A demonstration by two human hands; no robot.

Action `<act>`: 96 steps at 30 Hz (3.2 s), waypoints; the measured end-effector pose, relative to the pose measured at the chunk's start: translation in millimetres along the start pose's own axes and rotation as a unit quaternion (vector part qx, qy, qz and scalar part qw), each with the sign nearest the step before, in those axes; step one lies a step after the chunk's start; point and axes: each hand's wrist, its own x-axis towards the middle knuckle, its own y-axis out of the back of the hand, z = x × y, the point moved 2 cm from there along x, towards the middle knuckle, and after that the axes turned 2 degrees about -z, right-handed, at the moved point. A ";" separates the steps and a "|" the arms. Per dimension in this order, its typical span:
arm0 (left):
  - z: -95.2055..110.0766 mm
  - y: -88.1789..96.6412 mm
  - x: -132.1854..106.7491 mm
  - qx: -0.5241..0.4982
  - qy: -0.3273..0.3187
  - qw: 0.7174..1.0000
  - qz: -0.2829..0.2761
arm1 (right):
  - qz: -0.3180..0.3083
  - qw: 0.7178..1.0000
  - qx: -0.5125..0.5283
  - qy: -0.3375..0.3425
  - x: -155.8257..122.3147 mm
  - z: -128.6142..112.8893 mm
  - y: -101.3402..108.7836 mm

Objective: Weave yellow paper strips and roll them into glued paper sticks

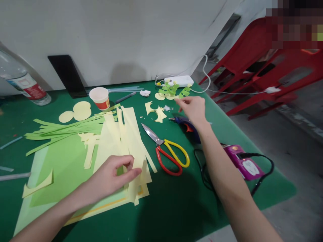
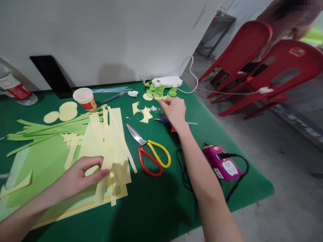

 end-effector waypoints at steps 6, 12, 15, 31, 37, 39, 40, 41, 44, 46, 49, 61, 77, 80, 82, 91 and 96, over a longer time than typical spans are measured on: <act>26.4 13.5 0.5 0.036 -0.069 0.995 0.064 | -0.174 0.927 0.292 0.159 -60.1 -71.7 32.2; 33.6 14.5 2.9 0.067 -0.154 0.975 0.143 | -0.313 0.863 0.352 0.184 -110.7 -104.8 21.6; 29.5 13.8 2.5 0.079 -0.197 0.964 0.159 | -0.293 0.877 0.337 0.178 -113.9 -102.0 17.0; 28.2 26.0 -6.7 0.041 -0.285 0.933 0.214 | -0.209 0.870 0.234 0.381 -132.4 -111.2 23.7; 32.2 23.1 -6.6 0.067 -0.319 0.917 0.230 | -0.201 0.871 0.213 0.394 -135.7 -114.0 25.2; 33.3 21.7 -7.1 0.081 -0.323 0.912 0.241 | -0.192 0.872 0.205 0.400 -136.1 -114.0 25.1; 33.5 21.1 -7.2 0.087 -0.323 0.910 0.245 | -0.188 0.873 0.199 0.403 -136.2 -114.0 25.0; 33.4 20.7 -7.2 0.094 -0.321 0.910 0.247 | -0.185 0.874 0.192 0.407 -136.3 -113.9 24.9; 32.0 20.0 -6.4 0.104 -0.315 0.912 0.243 | -0.178 0.874 0.166 0.420 -136.9 -113.7 24.5; 31.2 20.0 -5.6 0.100 -0.313 0.914 0.238 | -0.169 0.876 0.145 0.428 -137.6 -113.3 24.6; 31.4 19.8 -5.3 0.099 -0.306 0.917 0.235 | -0.155 0.878 0.122 0.436 -138.6 -112.8 24.5; 36.2 21.4 -8.4 0.109 -0.286 0.919 0.249 | -0.130 0.877 0.098 0.452 -140.4 -114.9 28.6; 35.3 21.1 -9.6 0.082 -0.282 0.930 0.222 | -0.140 0.886 0.141 0.419 -137.0 -113.5 31.2; 35.2 20.3 -10.1 0.091 -0.276 0.931 0.222 | -0.141 0.886 0.138 0.420 -137.1 -113.6 31.2; 34.6 19.6 -10.2 0.098 -0.277 0.929 0.226 | -0.141 0.884 0.135 0.424 -137.5 -113.8 30.9; 33.3 19.3 -9.6 0.122 -0.301 0.912 0.249 | -0.137 0.883 0.122 0.432 -139.3 -114.5 28.8; 34.6 19.0 -11.2 0.118 -0.293 0.918 0.239 | -0.134 0.883 0.112 0.436 -139.8 -114.2 28.3</act>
